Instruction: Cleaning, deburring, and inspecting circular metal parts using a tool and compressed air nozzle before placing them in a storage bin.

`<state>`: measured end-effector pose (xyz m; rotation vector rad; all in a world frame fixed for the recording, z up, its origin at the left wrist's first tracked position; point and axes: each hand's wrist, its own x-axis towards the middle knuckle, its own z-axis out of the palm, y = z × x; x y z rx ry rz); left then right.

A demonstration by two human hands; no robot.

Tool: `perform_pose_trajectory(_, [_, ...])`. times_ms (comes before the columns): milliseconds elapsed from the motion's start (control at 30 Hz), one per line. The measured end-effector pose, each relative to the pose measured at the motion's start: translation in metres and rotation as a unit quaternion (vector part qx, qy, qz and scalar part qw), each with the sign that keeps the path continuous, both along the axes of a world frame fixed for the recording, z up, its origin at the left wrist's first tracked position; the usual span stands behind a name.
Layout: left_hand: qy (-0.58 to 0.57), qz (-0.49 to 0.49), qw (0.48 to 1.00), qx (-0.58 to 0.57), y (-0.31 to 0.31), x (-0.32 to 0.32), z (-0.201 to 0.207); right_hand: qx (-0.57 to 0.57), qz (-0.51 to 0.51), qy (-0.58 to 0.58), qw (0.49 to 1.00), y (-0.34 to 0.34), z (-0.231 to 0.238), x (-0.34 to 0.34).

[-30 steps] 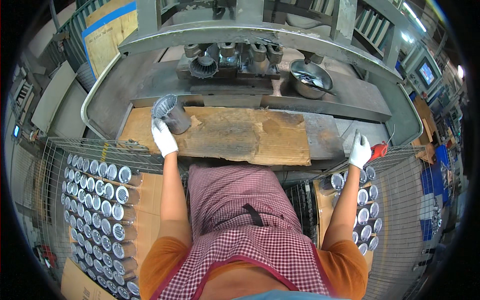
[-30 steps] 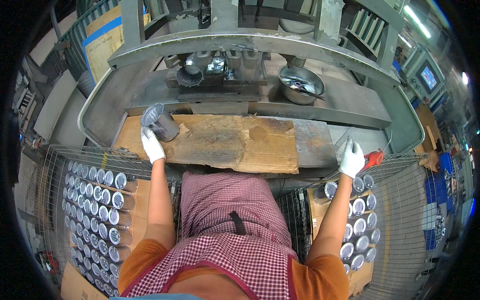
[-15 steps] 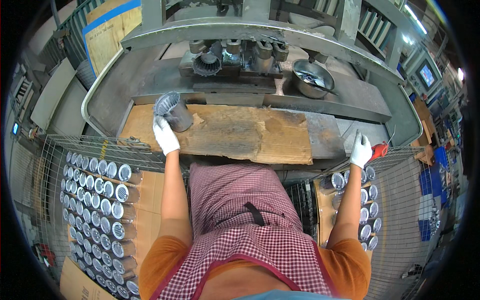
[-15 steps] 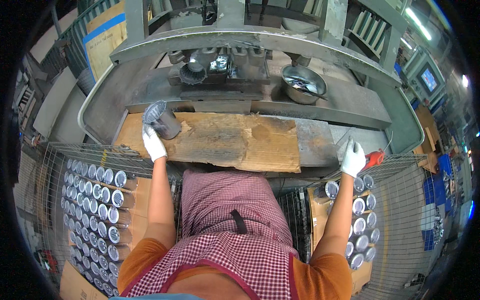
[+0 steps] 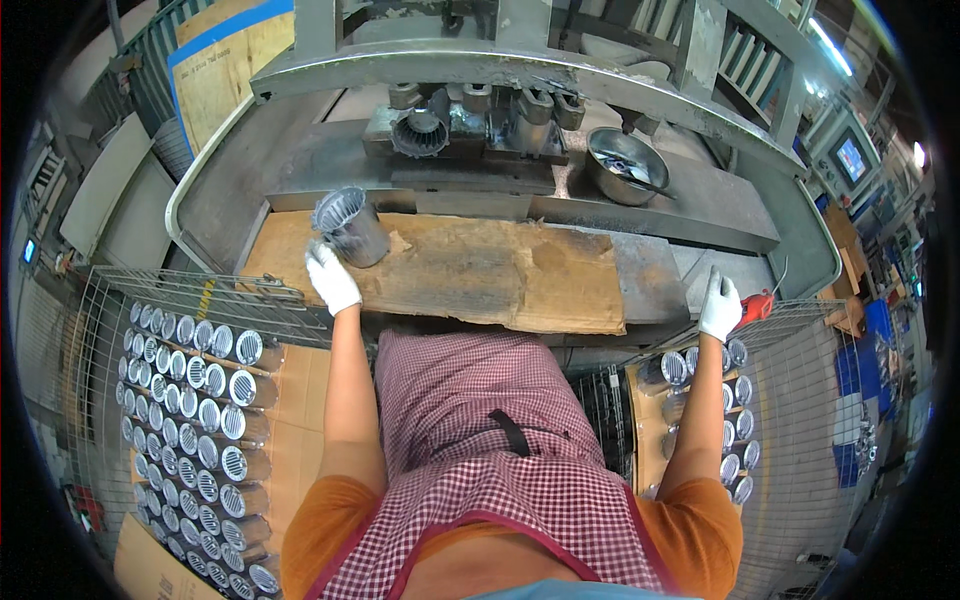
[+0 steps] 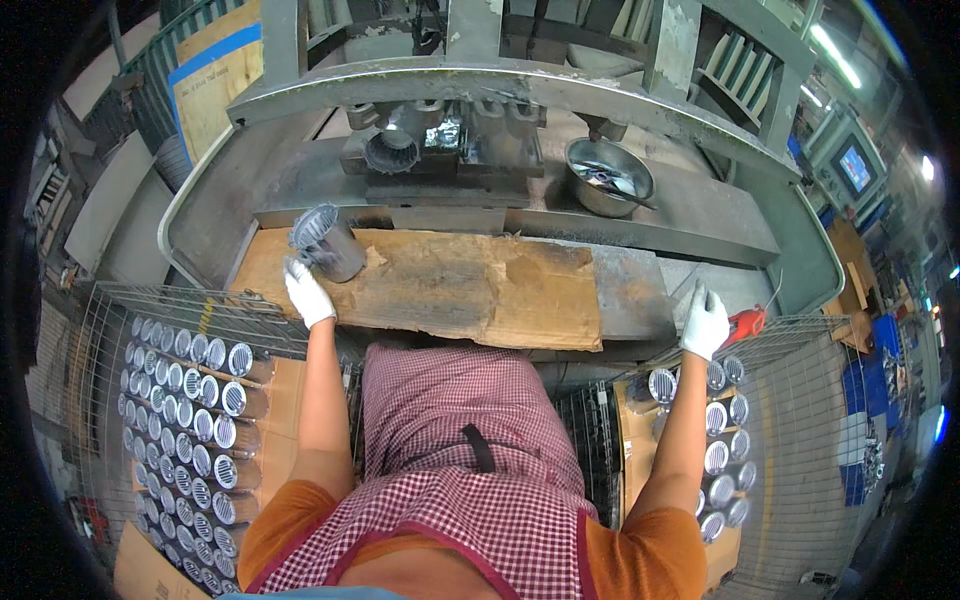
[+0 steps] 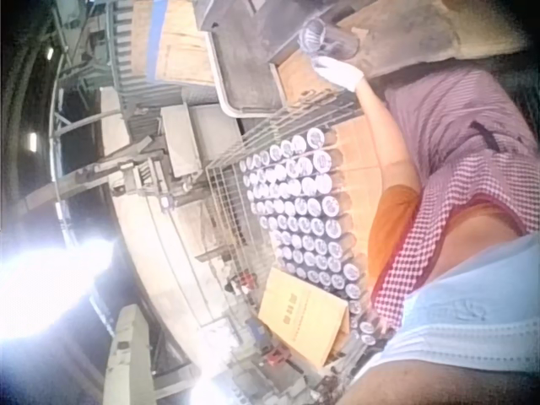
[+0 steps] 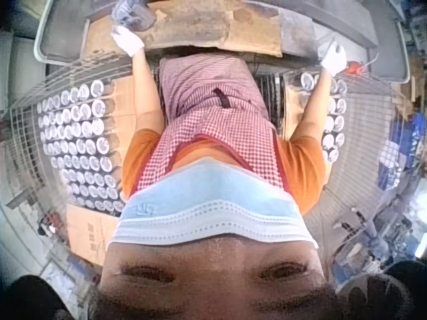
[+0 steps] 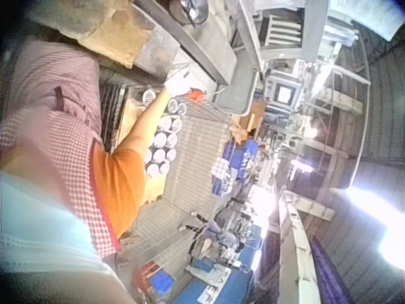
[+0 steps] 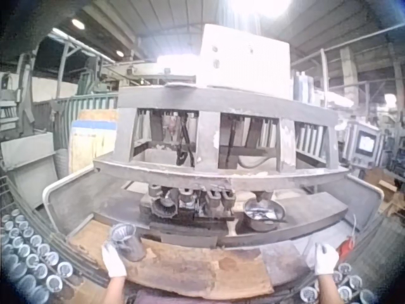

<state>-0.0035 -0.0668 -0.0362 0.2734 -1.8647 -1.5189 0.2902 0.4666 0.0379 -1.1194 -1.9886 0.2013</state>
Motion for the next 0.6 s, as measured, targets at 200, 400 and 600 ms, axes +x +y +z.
perform_pose_trajectory(200, [-0.047, -0.052, 0.997, 0.014, 0.004, 0.016, 0.024, 0.032, 0.009, -0.008, 0.999, 0.002, -0.002, 0.001])
perform_pose_trajectory(400, [-0.043, -0.054, 0.997, 0.027, 0.006, 0.015, 0.024, 0.125, 0.022, -0.059, 0.990, -0.003, 0.003, 0.001])
perform_pose_trajectory(600, [0.125, 0.050, 0.990, -0.044, 0.011, 0.013, 0.012, 0.193, 0.309, 0.002, 0.931, -0.090, 0.059, -0.071])
